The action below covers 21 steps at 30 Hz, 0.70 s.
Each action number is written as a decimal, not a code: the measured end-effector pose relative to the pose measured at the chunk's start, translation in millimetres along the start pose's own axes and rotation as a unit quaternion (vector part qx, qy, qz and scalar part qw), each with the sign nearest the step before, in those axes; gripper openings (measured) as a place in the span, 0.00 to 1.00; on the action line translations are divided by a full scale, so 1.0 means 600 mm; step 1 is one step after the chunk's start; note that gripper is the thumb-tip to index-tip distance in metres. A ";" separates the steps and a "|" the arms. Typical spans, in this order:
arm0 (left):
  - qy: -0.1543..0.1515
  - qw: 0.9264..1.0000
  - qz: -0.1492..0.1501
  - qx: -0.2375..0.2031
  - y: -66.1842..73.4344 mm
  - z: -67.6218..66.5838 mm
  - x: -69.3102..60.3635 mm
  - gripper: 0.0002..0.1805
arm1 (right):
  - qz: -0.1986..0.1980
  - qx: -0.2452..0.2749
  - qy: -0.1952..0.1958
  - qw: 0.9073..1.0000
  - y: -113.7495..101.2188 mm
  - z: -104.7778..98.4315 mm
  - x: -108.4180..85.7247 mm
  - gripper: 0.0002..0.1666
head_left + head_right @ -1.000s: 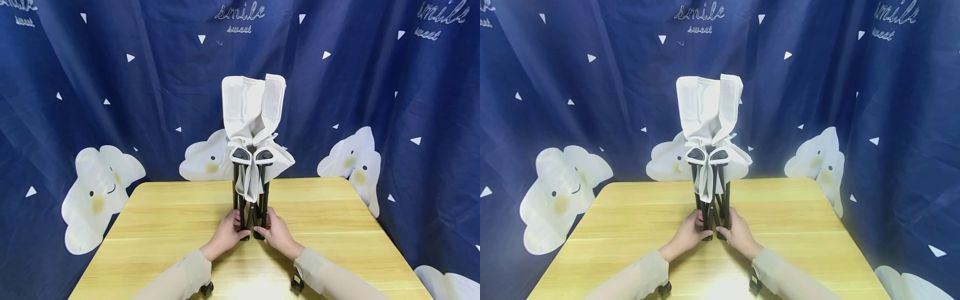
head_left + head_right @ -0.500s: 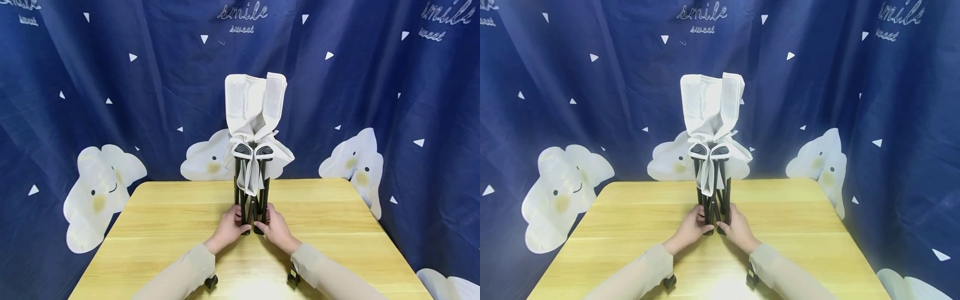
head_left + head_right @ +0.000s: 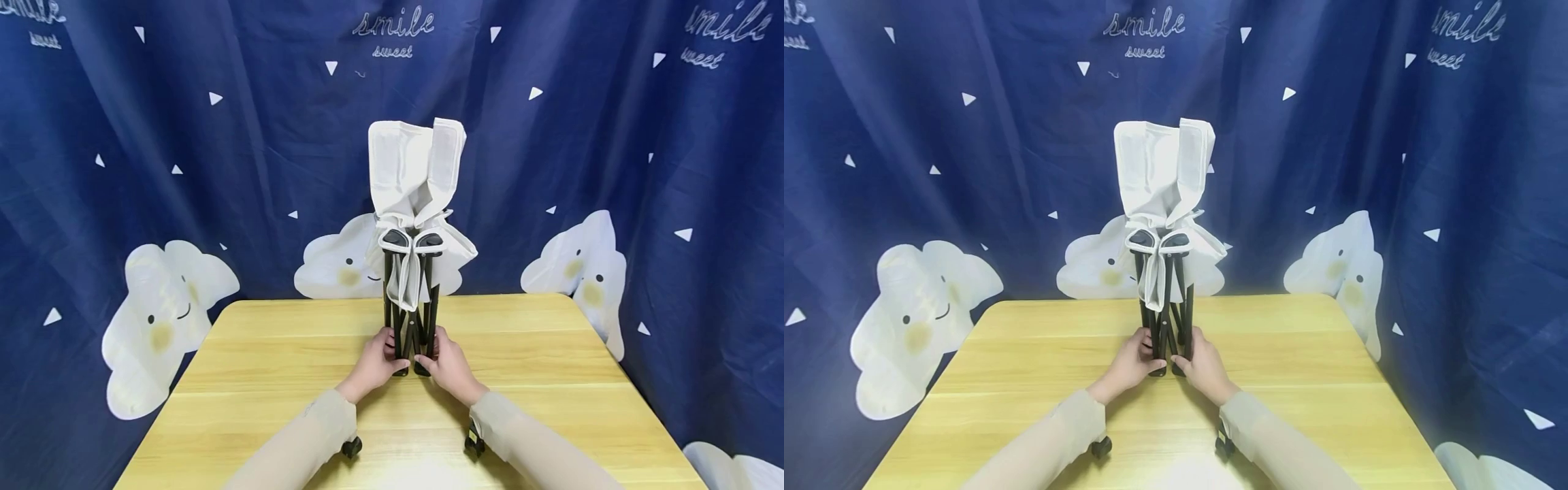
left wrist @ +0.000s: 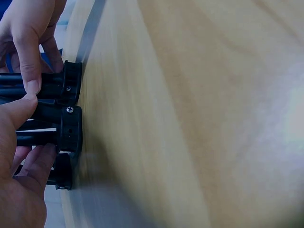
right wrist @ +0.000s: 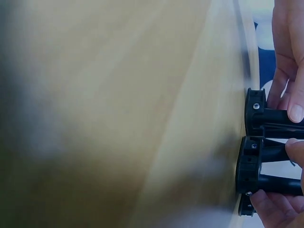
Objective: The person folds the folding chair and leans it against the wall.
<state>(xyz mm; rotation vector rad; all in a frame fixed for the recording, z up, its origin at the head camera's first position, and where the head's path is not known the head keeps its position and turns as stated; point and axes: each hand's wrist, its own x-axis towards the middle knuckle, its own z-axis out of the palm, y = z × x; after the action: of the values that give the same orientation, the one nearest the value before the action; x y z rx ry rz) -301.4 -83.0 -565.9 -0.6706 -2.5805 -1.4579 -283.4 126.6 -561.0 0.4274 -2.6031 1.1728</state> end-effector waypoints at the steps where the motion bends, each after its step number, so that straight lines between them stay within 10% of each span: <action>1: -0.001 1.000 0.000 -0.001 -0.002 0.000 0.003 0.27 | -0.001 -0.002 0.000 1.000 0.001 0.000 0.002 0.36; 21: -0.016 1.000 -0.013 -0.012 -0.019 -0.006 0.048 0.27 | 0.015 -0.002 -0.002 1.000 0.020 0.010 0.053 0.37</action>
<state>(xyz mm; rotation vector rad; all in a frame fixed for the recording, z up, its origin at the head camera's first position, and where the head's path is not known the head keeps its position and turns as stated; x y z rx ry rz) -332.7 -81.8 -564.4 -0.6707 -2.6100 -1.5015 -317.8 124.8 -562.0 0.3923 -2.6228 1.1779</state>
